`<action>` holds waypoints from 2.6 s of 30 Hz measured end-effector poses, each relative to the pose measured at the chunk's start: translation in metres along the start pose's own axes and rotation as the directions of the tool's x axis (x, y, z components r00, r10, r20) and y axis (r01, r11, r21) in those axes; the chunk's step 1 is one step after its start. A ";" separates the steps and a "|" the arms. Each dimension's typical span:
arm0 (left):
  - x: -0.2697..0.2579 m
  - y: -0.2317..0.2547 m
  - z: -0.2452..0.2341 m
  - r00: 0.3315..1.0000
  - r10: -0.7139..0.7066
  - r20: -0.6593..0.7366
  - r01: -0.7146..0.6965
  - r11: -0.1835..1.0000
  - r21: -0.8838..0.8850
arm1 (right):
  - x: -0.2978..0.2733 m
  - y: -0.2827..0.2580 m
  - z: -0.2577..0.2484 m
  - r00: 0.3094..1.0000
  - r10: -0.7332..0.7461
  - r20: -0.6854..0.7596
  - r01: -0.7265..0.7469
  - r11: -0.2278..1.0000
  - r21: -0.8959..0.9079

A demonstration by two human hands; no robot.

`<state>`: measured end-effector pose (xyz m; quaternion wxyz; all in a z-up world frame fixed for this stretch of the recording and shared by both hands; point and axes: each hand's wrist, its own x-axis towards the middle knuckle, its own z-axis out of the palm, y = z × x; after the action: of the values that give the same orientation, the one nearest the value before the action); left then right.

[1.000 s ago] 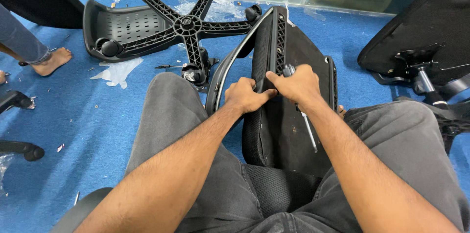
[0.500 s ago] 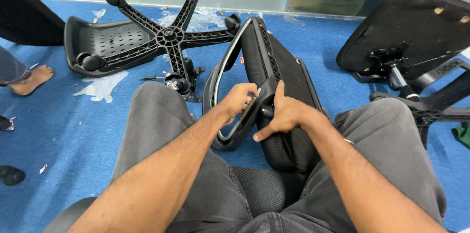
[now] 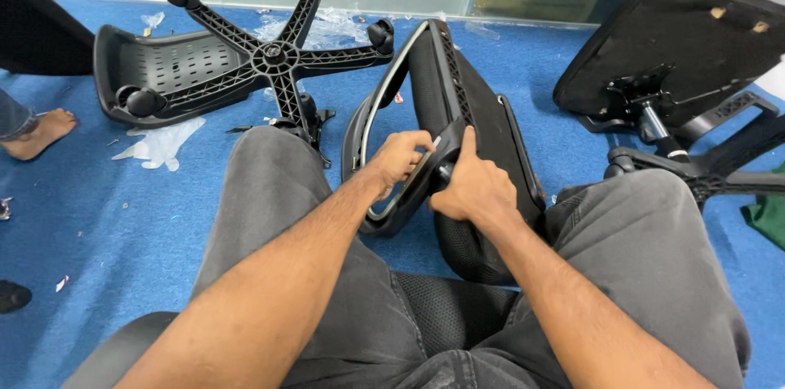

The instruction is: The person uses a screwdriver to attach a curved plastic frame to a black chair seat, tightening multiple screws along the frame's edge. The person repositions the seat and frame several times to access different screw locations.

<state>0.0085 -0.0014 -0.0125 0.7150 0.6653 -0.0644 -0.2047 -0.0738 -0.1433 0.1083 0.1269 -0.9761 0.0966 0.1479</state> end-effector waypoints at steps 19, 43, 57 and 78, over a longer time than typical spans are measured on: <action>-0.008 -0.041 -0.060 0.725 0.031 -0.688 0.600 0.462 0.653 | 0.007 0.005 -0.005 0.997 0.033 0.066 -0.042 0.990 0.138; 0.003 -0.016 -0.026 0.725 0.130 -0.676 0.364 0.761 0.537 | 0.015 -0.005 0.004 0.997 0.011 0.071 -0.020 0.992 0.124; -0.012 -0.005 -0.027 0.720 0.067 -0.691 0.390 0.784 0.483 | 0.018 -0.005 0.008 0.997 -0.011 0.078 0.001 0.992 0.130; 0.012 0.010 -0.047 0.733 -0.121 -0.670 0.365 0.900 0.237 | 0.013 -0.010 0.012 0.997 -0.060 0.050 0.052 0.988 0.143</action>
<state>0.0383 0.0383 -0.0102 0.5284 0.8142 0.2365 -0.0438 -0.0623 -0.1329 0.0948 0.2026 -0.9625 0.0761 0.1635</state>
